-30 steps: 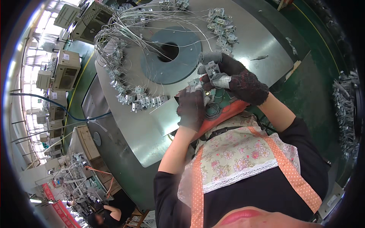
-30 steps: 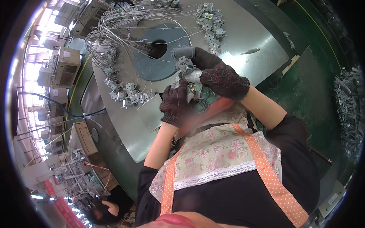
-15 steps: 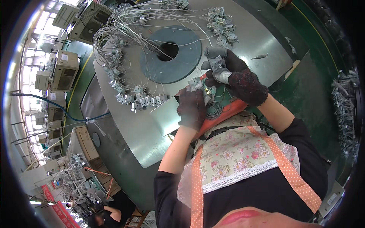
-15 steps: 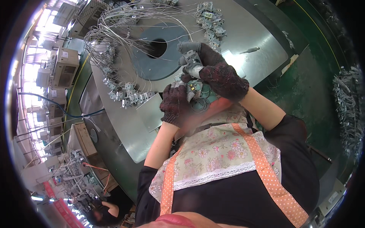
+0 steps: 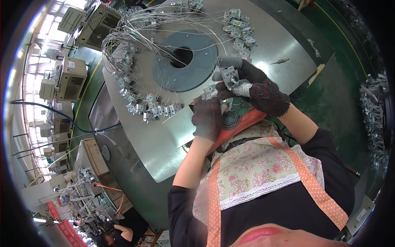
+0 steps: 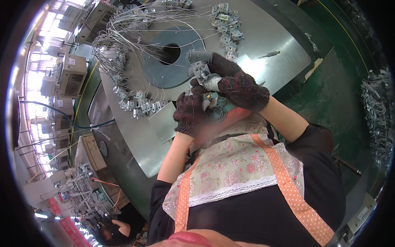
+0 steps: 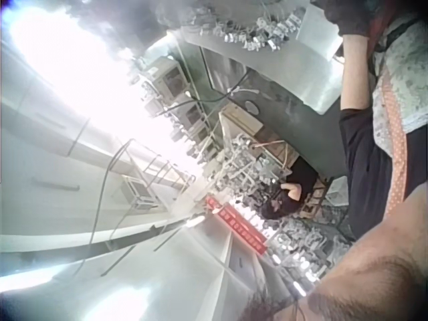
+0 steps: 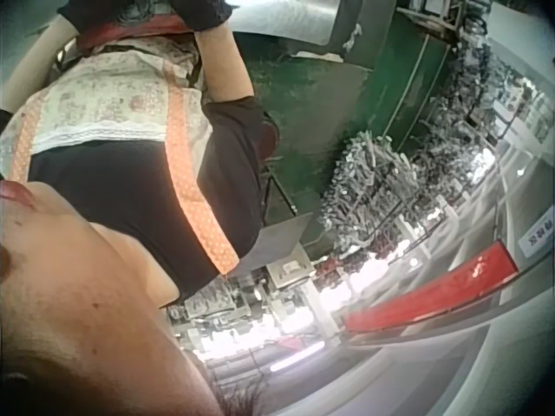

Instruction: The person picks up a component from a circular rack, places it onto a machine, and presses it down. After the machine cycles, the person removes the component and sets it aside.

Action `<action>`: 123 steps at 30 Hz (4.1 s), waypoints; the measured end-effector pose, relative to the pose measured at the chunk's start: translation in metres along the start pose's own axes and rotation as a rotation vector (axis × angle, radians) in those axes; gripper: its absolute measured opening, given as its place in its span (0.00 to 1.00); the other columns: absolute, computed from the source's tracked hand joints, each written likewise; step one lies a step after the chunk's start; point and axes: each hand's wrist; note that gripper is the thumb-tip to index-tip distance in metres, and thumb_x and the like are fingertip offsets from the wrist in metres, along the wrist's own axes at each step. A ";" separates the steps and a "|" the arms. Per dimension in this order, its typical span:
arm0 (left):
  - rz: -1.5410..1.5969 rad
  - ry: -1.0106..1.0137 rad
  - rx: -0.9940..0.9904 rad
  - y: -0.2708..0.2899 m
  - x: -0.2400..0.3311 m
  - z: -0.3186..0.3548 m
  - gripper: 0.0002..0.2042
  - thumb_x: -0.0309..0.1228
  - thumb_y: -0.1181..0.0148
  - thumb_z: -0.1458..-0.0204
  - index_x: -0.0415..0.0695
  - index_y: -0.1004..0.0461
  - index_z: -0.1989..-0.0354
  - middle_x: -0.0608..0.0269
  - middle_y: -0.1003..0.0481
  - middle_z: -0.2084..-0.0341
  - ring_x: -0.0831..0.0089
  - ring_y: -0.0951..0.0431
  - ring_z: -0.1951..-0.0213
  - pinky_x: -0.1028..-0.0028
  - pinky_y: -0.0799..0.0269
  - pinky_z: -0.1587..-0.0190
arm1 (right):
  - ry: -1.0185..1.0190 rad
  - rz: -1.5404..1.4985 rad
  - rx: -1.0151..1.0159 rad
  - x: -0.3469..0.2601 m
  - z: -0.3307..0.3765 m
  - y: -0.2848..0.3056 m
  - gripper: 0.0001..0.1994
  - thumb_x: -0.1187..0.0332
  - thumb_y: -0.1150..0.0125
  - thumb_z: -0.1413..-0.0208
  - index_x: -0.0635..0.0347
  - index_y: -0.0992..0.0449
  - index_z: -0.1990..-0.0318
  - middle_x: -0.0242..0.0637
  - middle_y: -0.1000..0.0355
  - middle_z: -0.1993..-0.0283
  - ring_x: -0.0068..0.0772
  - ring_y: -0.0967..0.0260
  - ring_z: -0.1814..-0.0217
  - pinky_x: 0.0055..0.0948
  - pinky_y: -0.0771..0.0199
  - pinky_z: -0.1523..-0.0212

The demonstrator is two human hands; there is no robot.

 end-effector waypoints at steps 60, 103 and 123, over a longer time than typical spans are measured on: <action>0.147 0.040 0.058 -0.004 -0.002 0.000 0.23 0.33 0.68 0.34 0.47 0.20 0.48 0.46 0.22 0.53 0.45 0.29 0.44 0.49 0.42 0.34 | 0.045 -0.038 0.038 0.021 -0.002 -0.001 0.30 0.80 0.41 0.41 0.59 0.37 0.30 0.33 0.30 0.44 0.28 0.31 0.42 0.33 0.31 0.35; -0.341 0.286 -0.571 0.038 -0.100 -0.090 0.19 0.33 0.44 0.52 0.46 0.22 0.50 0.39 0.20 0.53 0.41 0.19 0.49 0.48 0.25 0.46 | -0.091 0.333 0.212 0.030 -0.013 0.039 0.29 0.69 0.29 0.45 0.62 0.30 0.35 0.37 0.26 0.48 0.30 0.25 0.47 0.34 0.21 0.46; -0.228 0.251 0.326 0.062 -0.117 0.014 0.18 0.43 0.34 0.47 0.44 0.19 0.54 0.51 0.19 0.61 0.51 0.21 0.54 0.53 0.33 0.40 | 0.267 2.118 -0.341 0.086 -0.025 0.017 0.13 0.69 0.43 0.46 0.54 0.22 0.53 0.48 0.28 0.57 0.48 0.28 0.53 0.44 0.26 0.56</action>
Point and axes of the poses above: each hand's wrist, its own z-axis away from the middle knuckle, its own y-axis out of the back of the hand, x = y × z
